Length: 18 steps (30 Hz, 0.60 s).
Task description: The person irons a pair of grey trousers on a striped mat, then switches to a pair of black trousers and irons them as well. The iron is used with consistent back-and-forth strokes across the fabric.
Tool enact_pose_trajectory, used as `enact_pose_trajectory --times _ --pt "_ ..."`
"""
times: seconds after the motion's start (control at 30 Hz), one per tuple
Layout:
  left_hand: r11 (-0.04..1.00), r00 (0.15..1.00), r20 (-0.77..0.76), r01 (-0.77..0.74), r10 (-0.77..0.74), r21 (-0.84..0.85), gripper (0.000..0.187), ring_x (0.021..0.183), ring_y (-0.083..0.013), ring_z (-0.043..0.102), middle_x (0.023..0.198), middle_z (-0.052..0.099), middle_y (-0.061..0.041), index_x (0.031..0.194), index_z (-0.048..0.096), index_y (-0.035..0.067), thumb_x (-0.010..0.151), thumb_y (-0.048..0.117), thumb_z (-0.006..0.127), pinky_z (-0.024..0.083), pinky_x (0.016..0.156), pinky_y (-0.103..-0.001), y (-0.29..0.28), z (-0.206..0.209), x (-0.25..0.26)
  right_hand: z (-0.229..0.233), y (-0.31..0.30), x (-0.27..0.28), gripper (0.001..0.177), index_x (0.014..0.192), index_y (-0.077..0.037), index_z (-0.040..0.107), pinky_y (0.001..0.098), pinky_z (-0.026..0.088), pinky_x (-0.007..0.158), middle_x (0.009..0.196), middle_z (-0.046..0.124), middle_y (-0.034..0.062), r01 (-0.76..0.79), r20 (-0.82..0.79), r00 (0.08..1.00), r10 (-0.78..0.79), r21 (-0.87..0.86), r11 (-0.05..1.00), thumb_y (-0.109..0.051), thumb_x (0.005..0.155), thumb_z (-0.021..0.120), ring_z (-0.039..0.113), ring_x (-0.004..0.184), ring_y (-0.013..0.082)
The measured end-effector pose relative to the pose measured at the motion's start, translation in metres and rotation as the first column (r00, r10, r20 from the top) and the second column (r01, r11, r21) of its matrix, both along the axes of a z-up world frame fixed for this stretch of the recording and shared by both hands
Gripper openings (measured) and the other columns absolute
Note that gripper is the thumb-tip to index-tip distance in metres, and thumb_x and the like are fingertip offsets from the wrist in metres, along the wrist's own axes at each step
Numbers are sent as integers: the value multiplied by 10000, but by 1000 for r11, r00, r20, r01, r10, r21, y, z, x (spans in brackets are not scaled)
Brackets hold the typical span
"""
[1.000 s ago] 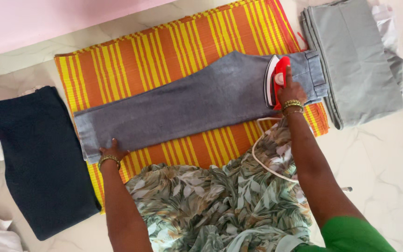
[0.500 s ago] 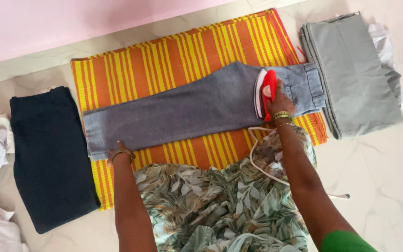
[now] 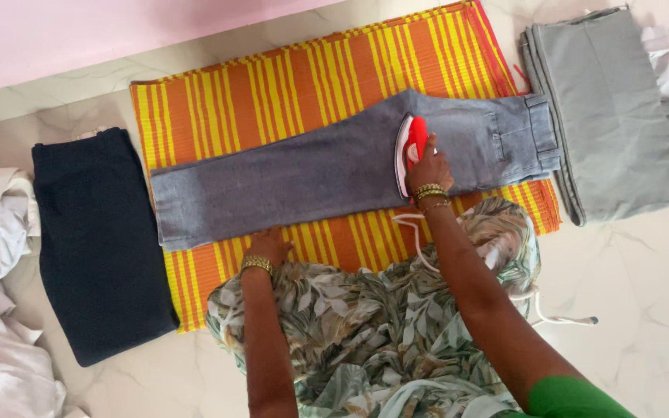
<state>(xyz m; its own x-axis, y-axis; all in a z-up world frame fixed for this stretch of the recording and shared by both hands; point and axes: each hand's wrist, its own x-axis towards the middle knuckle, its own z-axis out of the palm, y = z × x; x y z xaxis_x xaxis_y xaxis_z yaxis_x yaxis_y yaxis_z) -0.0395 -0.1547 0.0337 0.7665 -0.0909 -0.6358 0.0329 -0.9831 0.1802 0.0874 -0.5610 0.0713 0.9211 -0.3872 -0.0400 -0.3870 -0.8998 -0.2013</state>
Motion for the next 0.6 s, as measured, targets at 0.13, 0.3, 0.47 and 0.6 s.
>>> enact_pose_trajectory --times 0.13,0.3,0.47,0.6 --pt "935 935 6 -355 355 4 792 1549 -388 220 1696 193 -89 1603 288 262 933 564 583 326 1178 -578 28 -13 26 -9 -11 31 799 1624 -319 263 563 565 796 1113 702 221 2 -84 996 3 62 998 -234 926 643 706 979 437" --pt "992 986 113 -121 124 -27 809 1497 -425 278 1656 242 -189 1614 302 212 963 600 586 281 1238 -509 33 -66 45 -13 -12 49 840 1641 -291 204 560 567 800 1014 737 231 -25 -180 983 35 53 998 -234 917 628 723 939 425" --pt "964 954 -158 -265 256 -38 773 1488 -380 357 1674 281 -132 1599 318 190 968 573 543 355 1191 -537 39 -74 43 -9 19 4 837 1661 -279 181 561 571 801 1031 738 240 -92 -261 960 95 24 995 -255 945 613 724 928 431" --pt "953 943 -164 -300 290 -36 744 1469 -376 417 1631 380 -150 1584 392 196 955 557 556 370 1198 -524 29 -43 45 -3 45 -5 822 1650 -228 181 553 582 785 1030 747 215 -84 -231 969 89 34 996 -268 951 611 734 911 422"
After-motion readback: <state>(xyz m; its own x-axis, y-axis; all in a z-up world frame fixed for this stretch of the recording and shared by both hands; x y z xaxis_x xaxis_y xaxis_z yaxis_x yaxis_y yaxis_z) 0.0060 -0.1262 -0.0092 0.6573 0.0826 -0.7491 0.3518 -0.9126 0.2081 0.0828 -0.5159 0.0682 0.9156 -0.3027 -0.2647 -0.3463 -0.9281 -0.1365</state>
